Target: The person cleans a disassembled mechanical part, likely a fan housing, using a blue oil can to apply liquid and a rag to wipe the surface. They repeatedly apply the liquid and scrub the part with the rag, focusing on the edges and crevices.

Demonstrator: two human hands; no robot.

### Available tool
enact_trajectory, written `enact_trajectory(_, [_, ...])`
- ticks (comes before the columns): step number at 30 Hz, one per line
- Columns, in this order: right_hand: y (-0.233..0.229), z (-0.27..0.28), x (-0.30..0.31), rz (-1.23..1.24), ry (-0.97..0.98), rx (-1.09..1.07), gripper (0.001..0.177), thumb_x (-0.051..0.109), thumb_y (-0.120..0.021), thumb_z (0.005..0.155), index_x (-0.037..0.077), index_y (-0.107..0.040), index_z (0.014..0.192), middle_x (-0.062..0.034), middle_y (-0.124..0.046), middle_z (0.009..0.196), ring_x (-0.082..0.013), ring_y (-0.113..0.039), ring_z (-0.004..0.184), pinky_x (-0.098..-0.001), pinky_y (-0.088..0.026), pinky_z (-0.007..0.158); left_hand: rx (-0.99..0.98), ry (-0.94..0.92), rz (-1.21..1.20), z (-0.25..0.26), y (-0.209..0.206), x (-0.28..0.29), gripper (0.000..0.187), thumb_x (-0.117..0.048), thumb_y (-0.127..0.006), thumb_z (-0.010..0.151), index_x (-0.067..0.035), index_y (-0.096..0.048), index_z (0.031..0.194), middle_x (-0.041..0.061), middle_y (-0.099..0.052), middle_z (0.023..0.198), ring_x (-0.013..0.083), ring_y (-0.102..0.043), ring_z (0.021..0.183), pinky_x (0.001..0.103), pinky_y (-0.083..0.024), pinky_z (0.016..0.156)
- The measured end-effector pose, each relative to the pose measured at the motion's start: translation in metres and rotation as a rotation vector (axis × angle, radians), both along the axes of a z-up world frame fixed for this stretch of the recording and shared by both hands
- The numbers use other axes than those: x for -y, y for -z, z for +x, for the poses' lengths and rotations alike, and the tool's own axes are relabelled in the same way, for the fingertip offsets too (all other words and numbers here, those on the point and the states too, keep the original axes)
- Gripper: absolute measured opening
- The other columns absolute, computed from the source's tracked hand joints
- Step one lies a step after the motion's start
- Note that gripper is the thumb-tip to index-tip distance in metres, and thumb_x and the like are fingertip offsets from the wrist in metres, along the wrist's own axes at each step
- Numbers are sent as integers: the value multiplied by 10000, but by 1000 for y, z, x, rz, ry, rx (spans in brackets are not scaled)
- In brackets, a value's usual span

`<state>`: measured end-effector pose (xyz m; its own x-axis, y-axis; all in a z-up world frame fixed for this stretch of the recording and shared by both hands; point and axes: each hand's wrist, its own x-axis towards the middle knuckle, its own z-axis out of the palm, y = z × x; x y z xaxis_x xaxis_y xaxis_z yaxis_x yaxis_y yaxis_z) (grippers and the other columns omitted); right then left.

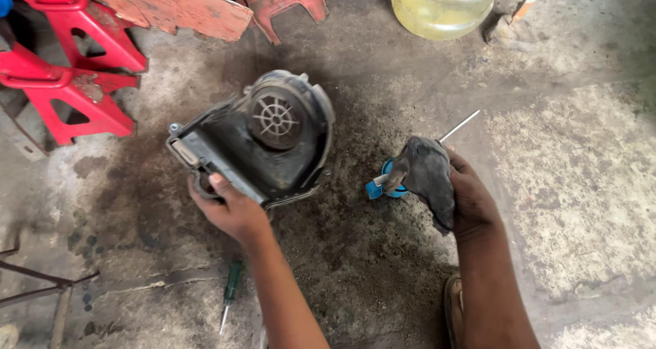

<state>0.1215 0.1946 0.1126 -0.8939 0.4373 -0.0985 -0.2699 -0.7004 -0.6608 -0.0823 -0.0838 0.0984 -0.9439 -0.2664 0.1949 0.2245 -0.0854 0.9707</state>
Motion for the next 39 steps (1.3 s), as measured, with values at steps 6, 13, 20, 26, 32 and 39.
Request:
enact_trajectory(6, [14, -10, 5, -91, 94, -54, 571, 66, -751, 886, -87, -547, 1397, -210, -699, 1240, -267, -744, 1055, -377, -617, 947, -45, 34, -33, 24, -8, -29, 770, -435, -472, 1101, 75, -151, 1580, 266, -471, 1425, 319, -625, 1272, 369, -630, 984])
enact_trajectory(13, [21, -10, 6, -158, 68, -124, 578, 165, -786, 921, -34, -552, 1410, -217, -686, 1235, -266, -725, 1015, -351, -655, 779, -115, 102, 5, 30, -23, -35, 775, -399, -467, 1134, 85, -106, 1622, 270, -504, 1439, 291, -605, 1260, 380, -564, 1026])
enact_trajectory(20, [-3, -13, 16, -114, 99, -123, 579, 120, -755, 871, -57, -541, 1378, -203, -697, 1221, -261, -757, 1037, -323, -654, 869, -35, 87, -33, 33, -29, -32, 824, -453, -452, 1106, 78, -81, 1616, 238, -510, 1420, 281, -617, 1269, 374, -581, 1020])
enact_trajectory(26, [-10, -13, 14, -50, 137, -34, 458, 126, -639, 993, -93, -544, 1384, -227, -698, 1203, -256, -757, 986, -330, -656, 810, -105, 57, -67, 31, -28, -30, 827, -485, -460, 1129, 84, -131, 1629, 259, -506, 1484, 304, -575, 1334, 399, -508, 1121])
enact_trajectory(32, [-4, -12, 13, -117, 148, -55, 380, 168, -576, 1026, -58, -584, 1331, -203, -726, 1146, -237, -774, 894, -314, -662, 663, -135, 71, -73, 31, -32, -30, 804, -476, -454, 1135, 83, -142, 1622, 270, -473, 1522, 313, -555, 1379, 405, -505, 1140])
enact_trajectory(39, [-11, -17, 16, -106, 16, -249, 359, 164, -552, 1151, -146, -572, 1331, -253, -712, 1157, -243, -764, 846, -284, -639, 654, -133, 69, -81, 33, -34, -32, 782, -465, -446, 1137, 79, -166, 1624, 277, -465, 1527, 325, -552, 1377, 415, -503, 1136])
